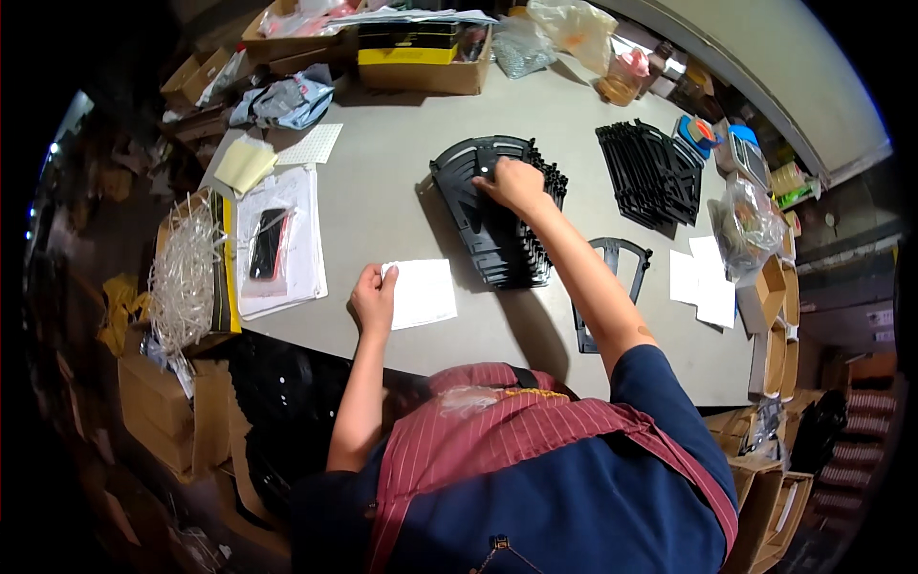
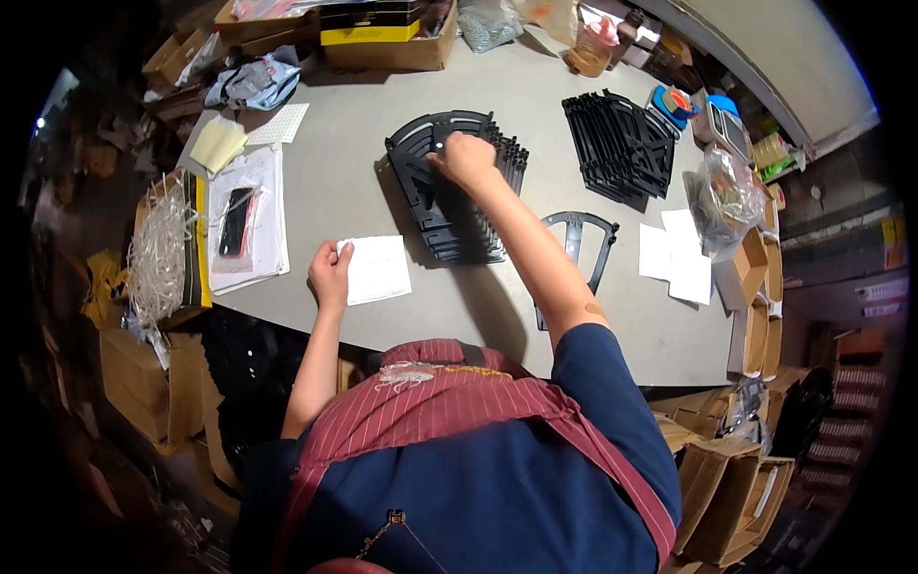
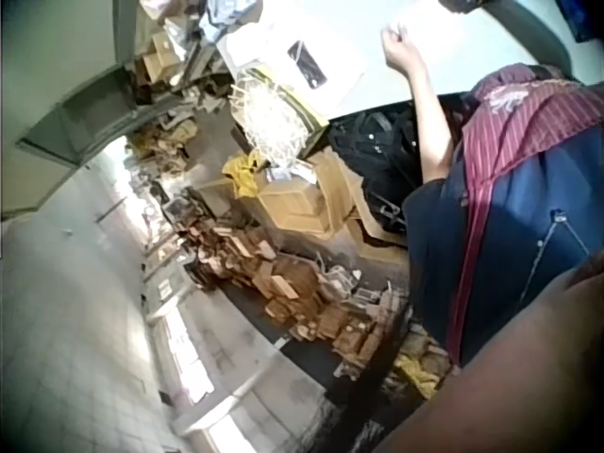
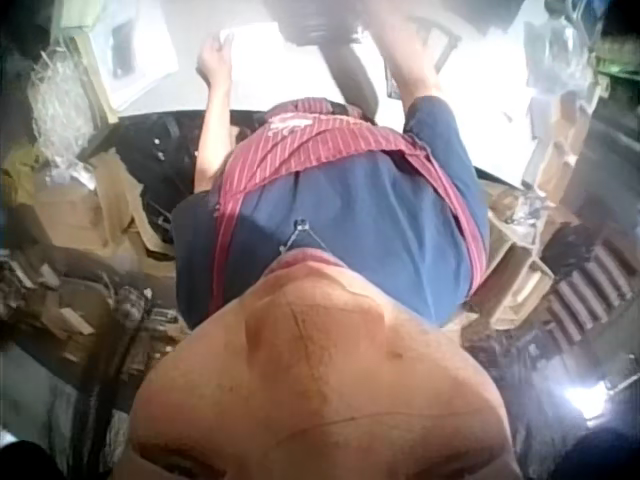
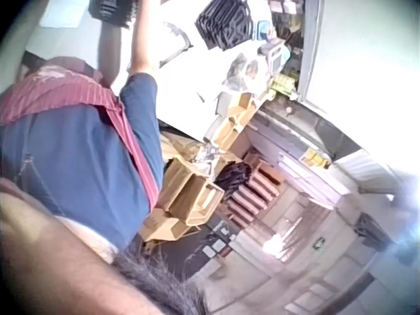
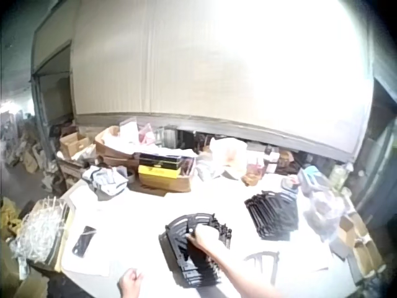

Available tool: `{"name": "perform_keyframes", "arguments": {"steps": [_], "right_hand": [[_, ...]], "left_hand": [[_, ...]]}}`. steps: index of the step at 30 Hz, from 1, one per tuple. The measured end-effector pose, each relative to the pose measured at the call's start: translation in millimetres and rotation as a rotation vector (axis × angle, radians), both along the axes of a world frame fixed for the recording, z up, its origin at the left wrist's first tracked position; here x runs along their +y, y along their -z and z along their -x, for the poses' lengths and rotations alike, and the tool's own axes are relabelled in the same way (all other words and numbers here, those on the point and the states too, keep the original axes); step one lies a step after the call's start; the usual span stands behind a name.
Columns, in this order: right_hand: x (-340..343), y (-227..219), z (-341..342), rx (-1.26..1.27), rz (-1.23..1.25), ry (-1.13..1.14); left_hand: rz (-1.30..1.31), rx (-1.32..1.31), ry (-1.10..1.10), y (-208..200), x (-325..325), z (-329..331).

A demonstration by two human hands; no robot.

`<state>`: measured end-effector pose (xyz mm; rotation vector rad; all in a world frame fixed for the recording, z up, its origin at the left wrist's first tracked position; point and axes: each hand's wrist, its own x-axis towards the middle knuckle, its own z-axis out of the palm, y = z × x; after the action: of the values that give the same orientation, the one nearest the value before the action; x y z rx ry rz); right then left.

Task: The person applies small white adhesive labels to a stack of black plastic components on a table. They peel each label from a sheet and stick it onto the curved surface of the parts, then place the labeled items into a cardboard box. The person repeats this process for multiple components.

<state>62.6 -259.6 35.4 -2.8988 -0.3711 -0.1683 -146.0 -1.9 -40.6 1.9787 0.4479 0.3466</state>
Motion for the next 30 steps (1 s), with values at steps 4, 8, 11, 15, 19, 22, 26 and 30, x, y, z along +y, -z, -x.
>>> {"name": "perform_keyframes", "arguments": {"steps": [4,8,11,15,19,22,26,30], "right_hand": [[5.5,-7.6,3.3,-0.061,0.035,-0.083],[3.2,-35.2,30.0,-0.113,-0.030,-0.065],[-17.5,-63.1,73.4,-0.218,-0.264,-0.084],[-81.2,-69.6,122.4,-0.305,-0.209,0.075],[-170.4,-6.4,157.9,-0.007,-0.034,0.412],[-213.4,49.5,196.6,0.123,0.049,0.567],[-224.0,42.8,227.2,0.160,0.071,0.611],[-202.1,-18.1,226.3,0.071,-0.045,0.456]], "left_hand": [[-0.038,0.009,0.000,0.7,-2.5,1.0],[0.092,-0.101,0.022,23.3,3.5,-1.9],[0.099,-0.076,0.010,27.2,8.4,0.7],[0.256,-0.124,0.047,26.1,4.1,-0.3],[0.367,-0.156,0.106,28.1,1.6,-5.4],[0.631,-0.156,0.079,16.9,2.0,-6.4],[0.783,-0.099,0.164,-24.8,6.5,0.9],[0.517,-0.103,0.321,-85.4,-12.2,4.2]]}}
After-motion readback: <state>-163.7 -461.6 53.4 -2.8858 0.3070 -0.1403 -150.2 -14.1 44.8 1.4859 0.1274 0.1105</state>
